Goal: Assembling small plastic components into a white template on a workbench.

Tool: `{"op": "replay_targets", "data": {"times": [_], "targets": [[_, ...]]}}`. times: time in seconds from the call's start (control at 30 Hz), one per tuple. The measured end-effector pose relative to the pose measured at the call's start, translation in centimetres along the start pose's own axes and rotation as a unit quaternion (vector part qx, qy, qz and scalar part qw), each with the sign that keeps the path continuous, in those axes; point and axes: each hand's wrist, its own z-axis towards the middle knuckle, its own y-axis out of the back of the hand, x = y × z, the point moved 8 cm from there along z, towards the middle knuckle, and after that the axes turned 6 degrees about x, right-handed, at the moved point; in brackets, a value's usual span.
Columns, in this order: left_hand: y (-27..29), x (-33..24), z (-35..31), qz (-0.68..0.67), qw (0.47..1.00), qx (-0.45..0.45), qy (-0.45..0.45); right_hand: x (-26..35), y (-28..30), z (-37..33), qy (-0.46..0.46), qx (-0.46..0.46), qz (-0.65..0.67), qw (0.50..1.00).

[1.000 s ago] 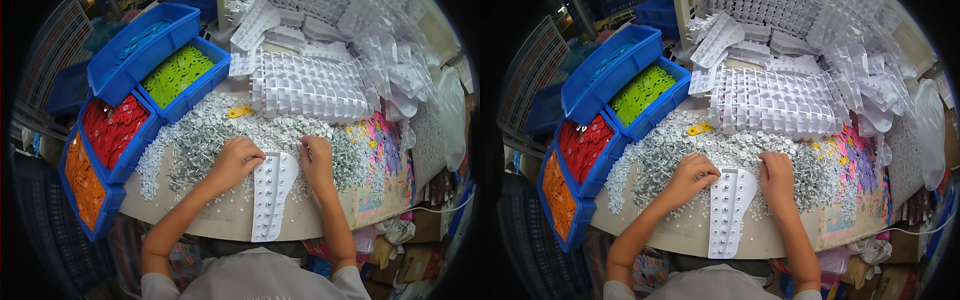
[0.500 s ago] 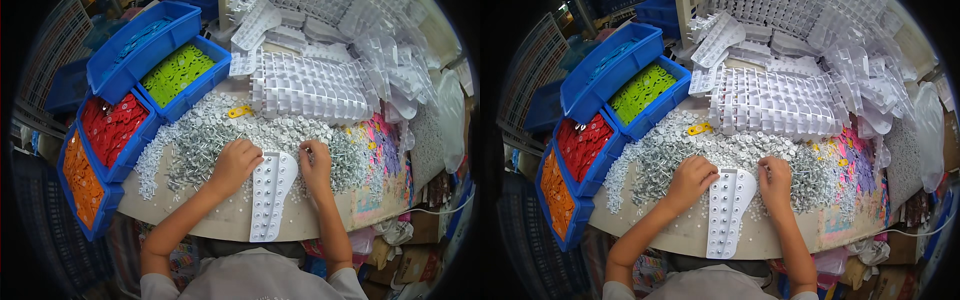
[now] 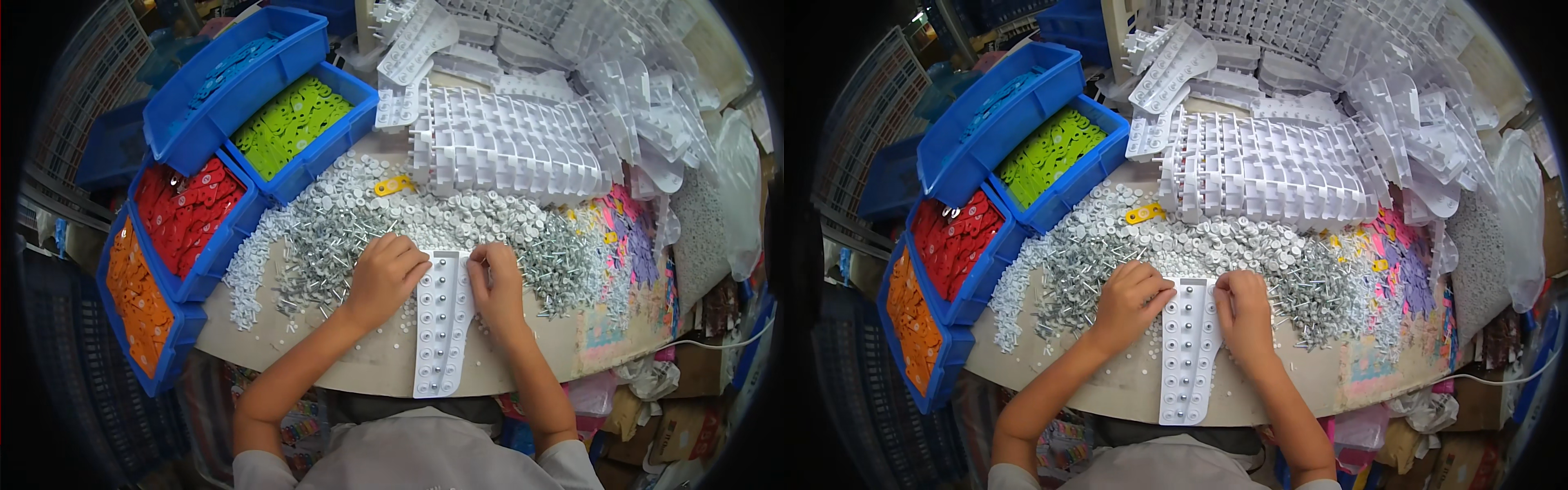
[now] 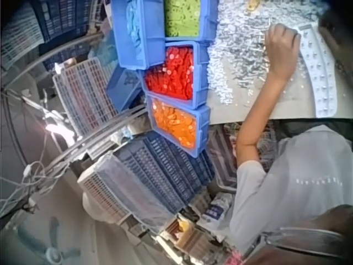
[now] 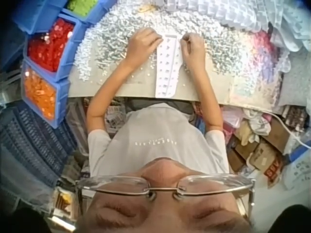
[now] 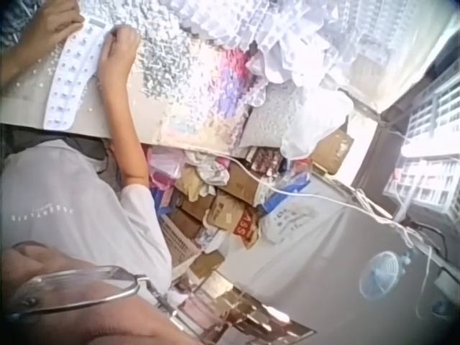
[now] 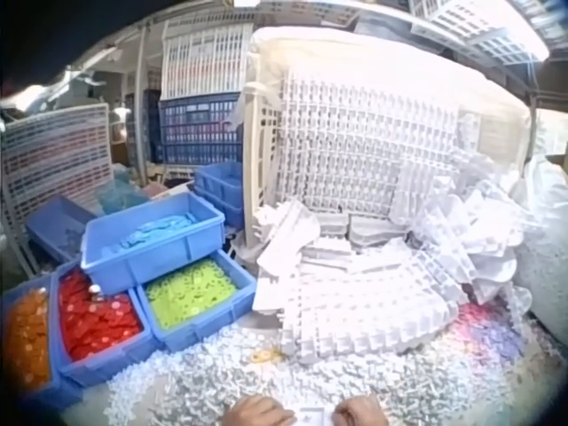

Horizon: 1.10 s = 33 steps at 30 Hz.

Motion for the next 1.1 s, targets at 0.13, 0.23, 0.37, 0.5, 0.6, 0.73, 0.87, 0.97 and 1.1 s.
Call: {"op": "replay_targets", "data": {"times": [0.13,0.23,0.37,0.5,0.6,0.73,0.87,0.97,1.1], "targets": [[0.9,1.2,1.2,-0.021,0.999,-0.011,0.027,1.5,-0.1,-0.5,0.077,-0.030,-0.073,0.994],[2.0,2.2,2.9,0.025,0.999,-0.032,0.036,1.6,0.0,-0.7,0.079,-0.041,-0.067,0.994],[1.5,3.2,4.1,0.076,0.997,-0.017,0.009,1.5,-0.2,-0.8,0.055,-0.048,-0.074,0.995],[0.0,3.4,4.4,0.152,0.988,0.033,-0.019,1.6,-0.2,-1.4,0.054,-0.045,-0.083,0.994],[-0.4,3.2,4.0,0.183,0.981,0.048,-0.030,1.9,-0.2,-2.5,0.051,-0.036,-0.068,0.996],[-0.6,2.8,3.9,0.195,0.978,0.036,-0.061,2.3,0.1,-3.0,0.062,-0.037,-0.052,0.996],[-0.6,2.6,4.0,0.212,0.975,0.034,-0.057,0.9,1.9,-1.9,0.064,-0.070,-0.064,0.993],[-0.5,2.7,4.0,0.203,0.977,0.022,-0.053,-0.3,3.5,-0.1,0.051,-0.093,-0.116,0.987],[-0.6,3.0,3.9,0.195,0.979,0.026,-0.053,-0.9,3.1,1.1,0.058,-0.073,-0.177,0.980]]}}
